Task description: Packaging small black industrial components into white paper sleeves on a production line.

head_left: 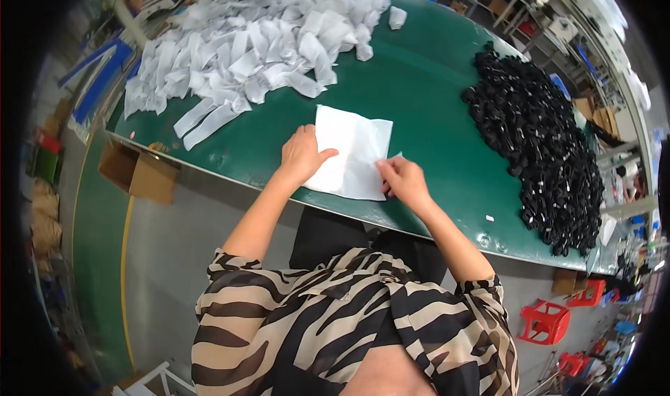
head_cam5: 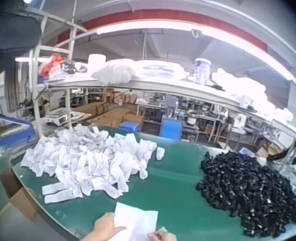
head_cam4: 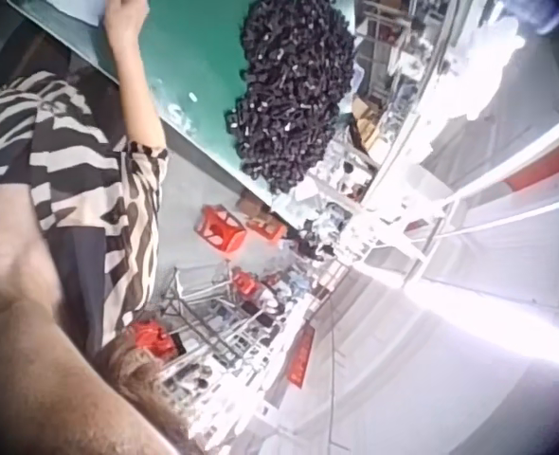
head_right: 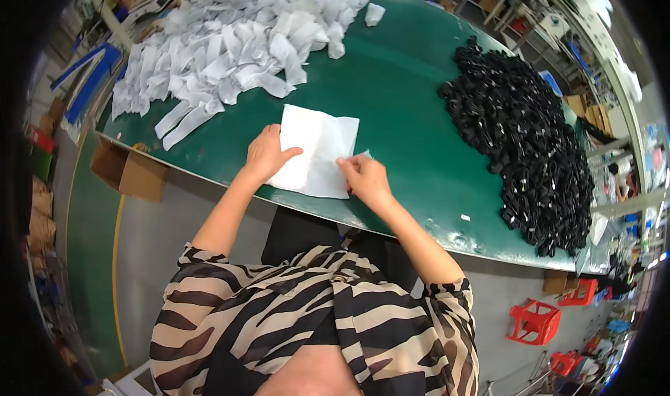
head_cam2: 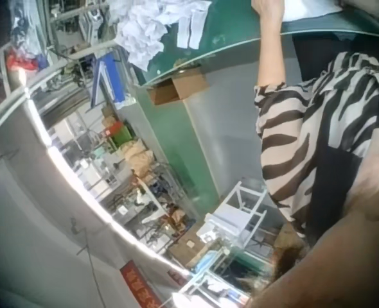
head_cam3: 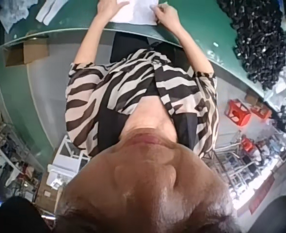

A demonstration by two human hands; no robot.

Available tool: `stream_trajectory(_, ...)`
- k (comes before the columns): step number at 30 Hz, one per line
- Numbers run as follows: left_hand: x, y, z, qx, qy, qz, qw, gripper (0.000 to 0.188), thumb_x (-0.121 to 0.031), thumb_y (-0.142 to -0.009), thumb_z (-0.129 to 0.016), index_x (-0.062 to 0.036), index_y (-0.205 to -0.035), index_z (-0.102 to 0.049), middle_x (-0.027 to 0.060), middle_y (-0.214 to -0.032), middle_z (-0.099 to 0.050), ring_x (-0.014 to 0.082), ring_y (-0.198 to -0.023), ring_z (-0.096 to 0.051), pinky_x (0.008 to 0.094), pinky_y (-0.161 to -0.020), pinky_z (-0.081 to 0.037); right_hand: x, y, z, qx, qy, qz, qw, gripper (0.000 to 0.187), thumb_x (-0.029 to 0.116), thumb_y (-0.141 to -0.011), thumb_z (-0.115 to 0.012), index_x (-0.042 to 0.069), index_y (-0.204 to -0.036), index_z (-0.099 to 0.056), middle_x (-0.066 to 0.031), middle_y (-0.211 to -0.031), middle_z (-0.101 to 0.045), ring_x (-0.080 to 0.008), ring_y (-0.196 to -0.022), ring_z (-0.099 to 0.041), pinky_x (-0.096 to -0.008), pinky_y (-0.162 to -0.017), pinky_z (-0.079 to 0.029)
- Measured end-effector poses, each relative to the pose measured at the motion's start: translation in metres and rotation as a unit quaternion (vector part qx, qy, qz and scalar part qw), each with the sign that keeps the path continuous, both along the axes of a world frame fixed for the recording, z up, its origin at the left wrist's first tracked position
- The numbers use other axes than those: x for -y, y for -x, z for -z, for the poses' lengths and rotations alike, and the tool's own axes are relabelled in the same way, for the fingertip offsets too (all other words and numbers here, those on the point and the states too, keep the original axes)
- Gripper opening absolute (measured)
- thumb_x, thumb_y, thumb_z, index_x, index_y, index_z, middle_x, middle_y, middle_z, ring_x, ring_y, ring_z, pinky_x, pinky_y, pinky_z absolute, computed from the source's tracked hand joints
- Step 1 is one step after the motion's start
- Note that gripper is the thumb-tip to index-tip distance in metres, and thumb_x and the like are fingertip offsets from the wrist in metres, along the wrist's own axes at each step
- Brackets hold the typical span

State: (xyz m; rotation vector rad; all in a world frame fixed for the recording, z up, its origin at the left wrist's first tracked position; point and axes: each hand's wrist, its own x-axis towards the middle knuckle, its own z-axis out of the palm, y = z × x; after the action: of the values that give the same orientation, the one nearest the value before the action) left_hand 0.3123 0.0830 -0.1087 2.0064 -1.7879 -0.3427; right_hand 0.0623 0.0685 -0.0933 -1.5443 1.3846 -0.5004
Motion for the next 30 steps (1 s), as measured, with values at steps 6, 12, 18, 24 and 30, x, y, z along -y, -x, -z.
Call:
stream_trajectory(6,0.004,0.049,0.004,-0.127,-0.01,0.047,0.991,0.042,-0.025,-0.082,-0.079,0.0024,-0.104,-0.056,0.0173,-0.101,-0.063,0.03,-0.091,-0.063,0.037,-0.081,-0.05,-0.011,0.036,0.011,0.075,0.035,-0.011,0.996,0.022,0.016,-0.092,-0.071,-0.004,-0.099,-0.066,-0.0039,-0.077,-0.066,-0.0109,-0.065,-0.063,-0.0251,-0.06,-0.052)
stream_trajectory(12,-0.001,0.087,0.037,-0.486,0.013,0.086,0.87,0.028,-0.013,-0.092,-0.07,0.0025,-0.109,-0.055,0.009,-0.106,-0.063,0.0156,-0.094,-0.06,0.0306,-0.085,-0.048,-0.035,0.072,-0.024,0.359,0.018,0.035,0.933,0.017,0.014,-0.099,-0.058,0.001,-0.109,-0.061,-0.0053,-0.109,-0.068,-0.0131,-0.104,-0.065,-0.0253,-0.084,-0.048)
stream_trajectory(18,-0.005,0.131,0.014,-0.658,0.031,0.096,0.746,0.035,-0.01,-0.096,-0.064,0.0043,-0.125,-0.051,0.012,-0.119,-0.063,0.0172,-0.106,-0.061,0.0327,-0.096,-0.048,-0.052,0.118,-0.019,0.334,-0.073,0.176,0.923,0.018,0.009,-0.096,-0.062,0.0,-0.111,-0.064,-0.0042,-0.104,-0.068,-0.0071,-0.084,-0.061,-0.0193,-0.073,-0.045)
stream_trajectory(24,-0.007,0.158,0.015,-0.662,0.011,0.14,0.737,0.039,-0.012,-0.096,-0.066,0.0032,-0.127,-0.05,0.0116,-0.12,-0.062,0.0169,-0.108,-0.06,0.0325,-0.097,-0.047,-0.053,0.135,-0.001,0.248,-0.13,0.08,0.957,0.024,0.013,-0.091,-0.068,-0.003,-0.109,-0.068,-0.0073,-0.101,-0.07,-0.0095,-0.082,-0.06,-0.0232,-0.069,-0.047)
stream_trajectory(30,-0.01,0.176,0.011,-0.621,0.011,0.215,0.753,0.045,-0.021,-0.095,-0.07,0.0017,-0.128,-0.049,0.0109,-0.125,-0.059,0.0174,-0.115,-0.055,0.0328,-0.102,-0.043,-0.045,0.119,0.013,0.169,0.118,0.102,0.973,0.046,0.023,-0.084,-0.075,0.001,-0.123,-0.065,-0.0121,-0.114,-0.072,-0.0243,-0.109,-0.067,-0.034,-0.093,-0.051)
